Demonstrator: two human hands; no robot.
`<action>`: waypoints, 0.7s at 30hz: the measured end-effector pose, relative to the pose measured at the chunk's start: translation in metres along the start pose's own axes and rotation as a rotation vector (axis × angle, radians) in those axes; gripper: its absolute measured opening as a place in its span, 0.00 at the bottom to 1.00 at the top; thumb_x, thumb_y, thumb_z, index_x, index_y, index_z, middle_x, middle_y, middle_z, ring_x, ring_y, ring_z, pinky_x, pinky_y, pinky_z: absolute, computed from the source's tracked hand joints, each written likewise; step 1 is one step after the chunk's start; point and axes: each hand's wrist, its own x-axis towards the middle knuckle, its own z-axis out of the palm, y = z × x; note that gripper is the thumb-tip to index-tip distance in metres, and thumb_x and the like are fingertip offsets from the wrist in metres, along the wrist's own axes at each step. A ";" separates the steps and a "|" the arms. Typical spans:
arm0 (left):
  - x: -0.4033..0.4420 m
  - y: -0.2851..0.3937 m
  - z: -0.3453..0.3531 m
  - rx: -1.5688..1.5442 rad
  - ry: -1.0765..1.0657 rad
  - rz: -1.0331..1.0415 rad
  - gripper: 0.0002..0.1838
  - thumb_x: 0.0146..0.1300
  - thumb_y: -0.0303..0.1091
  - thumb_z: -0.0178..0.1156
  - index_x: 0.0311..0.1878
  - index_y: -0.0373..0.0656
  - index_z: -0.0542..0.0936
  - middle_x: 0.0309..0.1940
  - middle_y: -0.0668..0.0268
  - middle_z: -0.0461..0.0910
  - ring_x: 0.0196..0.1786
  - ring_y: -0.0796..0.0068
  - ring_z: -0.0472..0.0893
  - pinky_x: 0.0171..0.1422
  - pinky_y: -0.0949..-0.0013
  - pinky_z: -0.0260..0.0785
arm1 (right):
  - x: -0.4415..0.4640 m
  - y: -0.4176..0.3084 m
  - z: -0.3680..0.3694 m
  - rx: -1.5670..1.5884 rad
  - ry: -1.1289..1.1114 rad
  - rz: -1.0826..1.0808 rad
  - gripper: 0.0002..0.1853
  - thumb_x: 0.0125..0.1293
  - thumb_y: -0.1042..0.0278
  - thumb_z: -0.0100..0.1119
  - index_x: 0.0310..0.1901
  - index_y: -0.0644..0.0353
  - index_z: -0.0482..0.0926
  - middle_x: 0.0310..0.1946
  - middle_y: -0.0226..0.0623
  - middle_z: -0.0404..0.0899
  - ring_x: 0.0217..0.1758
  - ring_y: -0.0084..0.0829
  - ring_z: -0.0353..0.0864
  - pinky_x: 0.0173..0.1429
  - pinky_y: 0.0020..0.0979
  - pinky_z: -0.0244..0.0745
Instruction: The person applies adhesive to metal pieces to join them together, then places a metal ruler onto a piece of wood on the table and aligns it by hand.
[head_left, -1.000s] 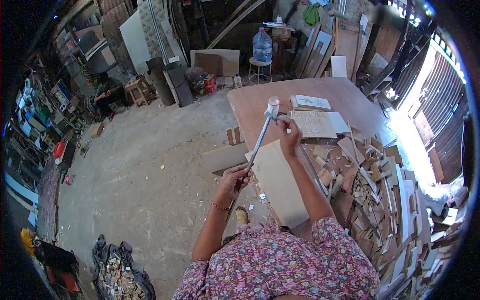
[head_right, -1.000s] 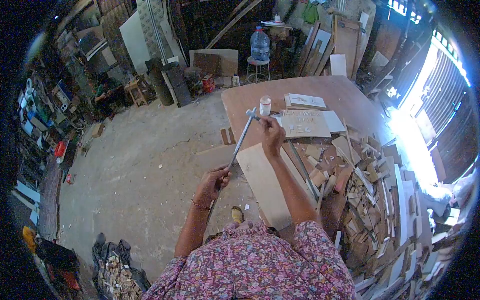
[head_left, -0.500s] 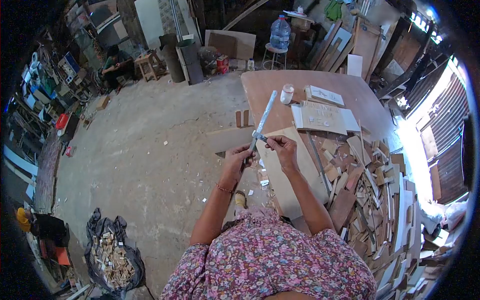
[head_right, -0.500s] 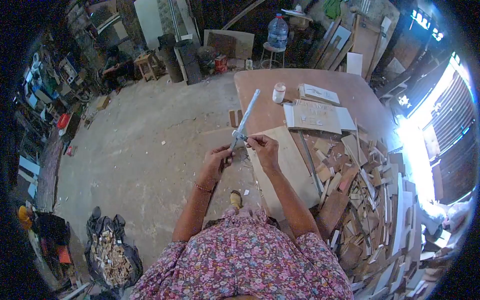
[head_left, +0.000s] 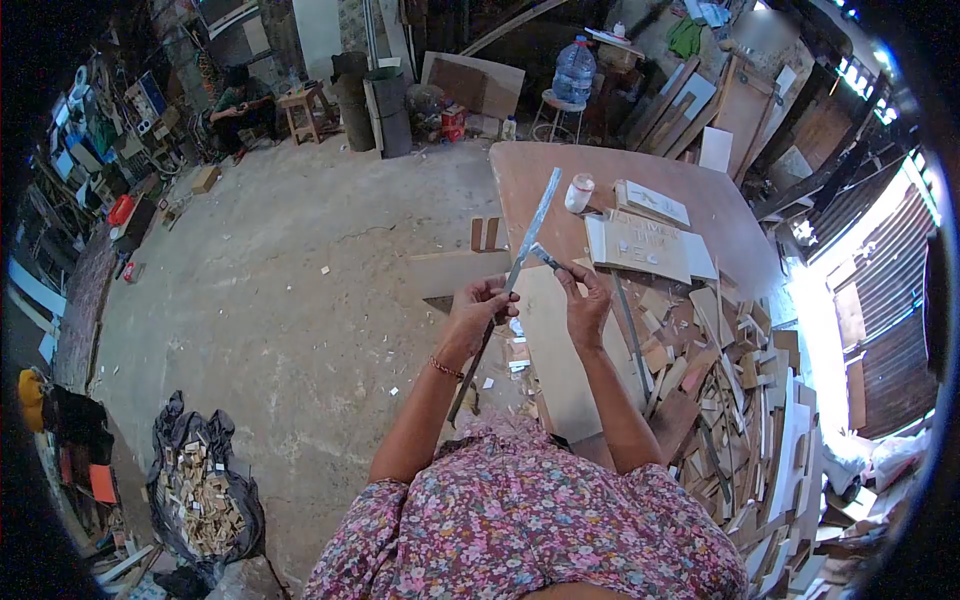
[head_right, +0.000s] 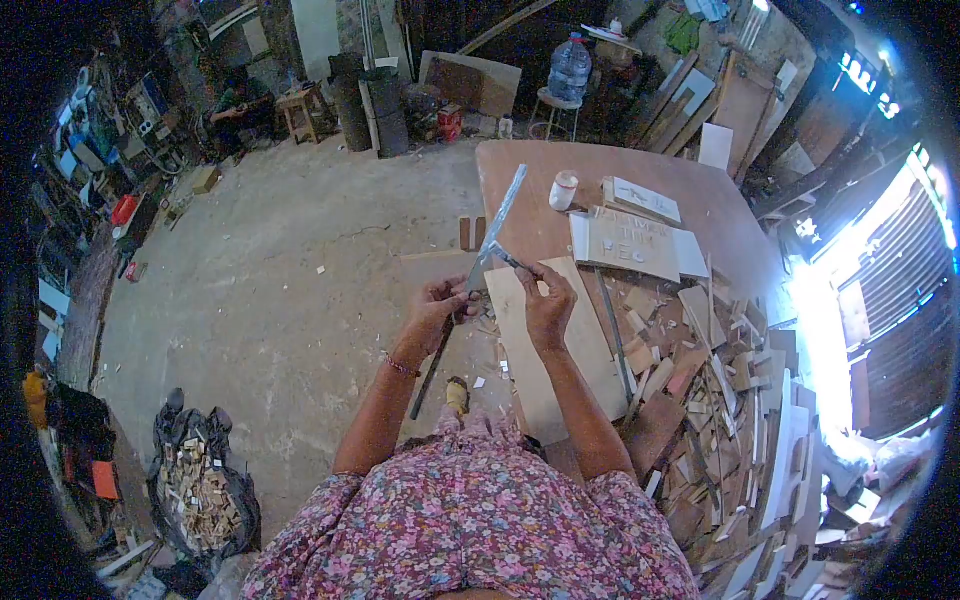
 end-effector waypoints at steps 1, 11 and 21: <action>-0.001 0.000 -0.002 0.006 -0.019 -0.022 0.15 0.54 0.24 0.52 0.46 0.28 0.69 0.31 0.60 0.76 0.29 0.76 0.76 0.31 0.77 0.67 | 0.000 0.006 0.001 -0.070 0.011 -0.051 0.07 0.48 0.71 0.61 0.30 0.61 0.78 0.27 0.35 0.78 0.31 0.28 0.75 0.38 0.28 0.66; -0.011 0.018 0.006 -0.116 0.017 -0.061 0.10 0.55 0.21 0.50 0.40 0.26 0.71 0.26 0.64 0.74 0.23 0.81 0.72 0.25 0.81 0.65 | -0.008 -0.010 0.007 -0.419 -0.042 -0.623 0.11 0.42 0.78 0.59 0.30 0.51 0.79 0.31 0.28 0.76 0.36 0.28 0.73 0.51 0.33 0.54; -0.014 0.017 -0.001 -0.096 0.042 -0.028 0.13 0.53 0.24 0.53 0.41 0.26 0.70 0.27 0.64 0.74 0.26 0.80 0.74 0.27 0.83 0.65 | -0.010 -0.015 -0.001 -0.367 0.020 -0.455 0.06 0.47 0.75 0.58 0.29 0.53 0.78 0.30 0.27 0.78 0.36 0.23 0.74 0.54 0.32 0.52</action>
